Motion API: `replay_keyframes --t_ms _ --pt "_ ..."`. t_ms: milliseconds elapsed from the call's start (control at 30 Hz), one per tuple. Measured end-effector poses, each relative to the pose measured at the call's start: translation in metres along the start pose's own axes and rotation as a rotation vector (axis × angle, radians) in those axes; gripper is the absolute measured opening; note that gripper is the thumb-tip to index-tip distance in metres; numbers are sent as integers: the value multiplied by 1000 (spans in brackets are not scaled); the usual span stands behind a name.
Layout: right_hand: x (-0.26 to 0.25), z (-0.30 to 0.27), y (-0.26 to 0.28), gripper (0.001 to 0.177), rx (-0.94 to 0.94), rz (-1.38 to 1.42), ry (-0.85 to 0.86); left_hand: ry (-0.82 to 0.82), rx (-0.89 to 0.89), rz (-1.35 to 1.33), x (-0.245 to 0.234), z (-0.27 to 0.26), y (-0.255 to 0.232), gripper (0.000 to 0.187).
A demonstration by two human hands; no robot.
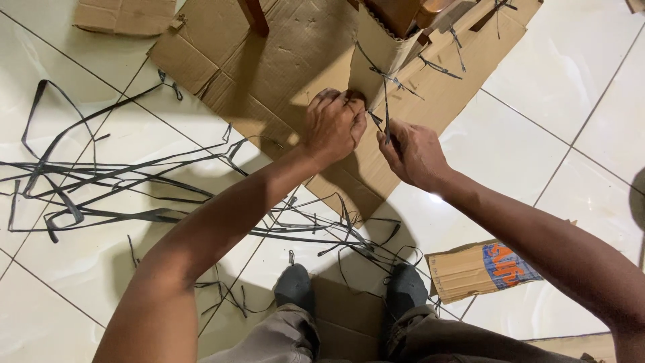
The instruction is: Wrapping a chair leg with cardboard and securing it with plastic ties
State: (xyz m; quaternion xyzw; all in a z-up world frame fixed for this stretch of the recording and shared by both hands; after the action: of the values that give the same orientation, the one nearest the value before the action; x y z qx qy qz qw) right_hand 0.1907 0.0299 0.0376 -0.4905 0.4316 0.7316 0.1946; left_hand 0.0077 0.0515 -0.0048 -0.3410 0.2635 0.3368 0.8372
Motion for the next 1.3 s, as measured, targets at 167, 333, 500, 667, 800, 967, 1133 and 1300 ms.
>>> replay_keyframes --t_ms 167,333,500,667,800,967,1133,1300 --pt "-3 -6 11 26 2 35 -29 53 -46 -55 -5 0 1 13" --pt "8 -14 10 24 20 43 -32 83 -134 -267 14 -18 14 16" --pt "25 -15 8 18 -47 59 37 165 -597 -981 16 -46 2 16" --pt "29 -17 10 18 -91 56 45 169 -636 -1128 12 -37 -7 18" --pt "26 -20 10 19 -73 58 110 121 -614 -1141 12 -41 3 17" --pt "62 -45 -21 14 3 -44 329 188 -659 -876 35 -78 39 12" --pt "68 -57 -18 11 -18 -59 509 317 -760 -532 16 -114 63 13" --pt "76 -56 -4 14 -62 -95 698 408 -745 -448 -50 -123 52 12"
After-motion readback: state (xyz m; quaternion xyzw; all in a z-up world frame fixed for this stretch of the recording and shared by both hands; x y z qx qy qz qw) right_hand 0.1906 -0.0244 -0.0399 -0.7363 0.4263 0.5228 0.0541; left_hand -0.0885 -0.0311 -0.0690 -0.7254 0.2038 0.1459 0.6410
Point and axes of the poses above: each hand's wrist, its own z-axis towards the middle knuckle, its own x-axis out of the palm, y = z × x, the point moved 3 cm from there along z, towards the middle knuckle, and after that the axes turned 7 degrees about -z, right-handed, at the moved point
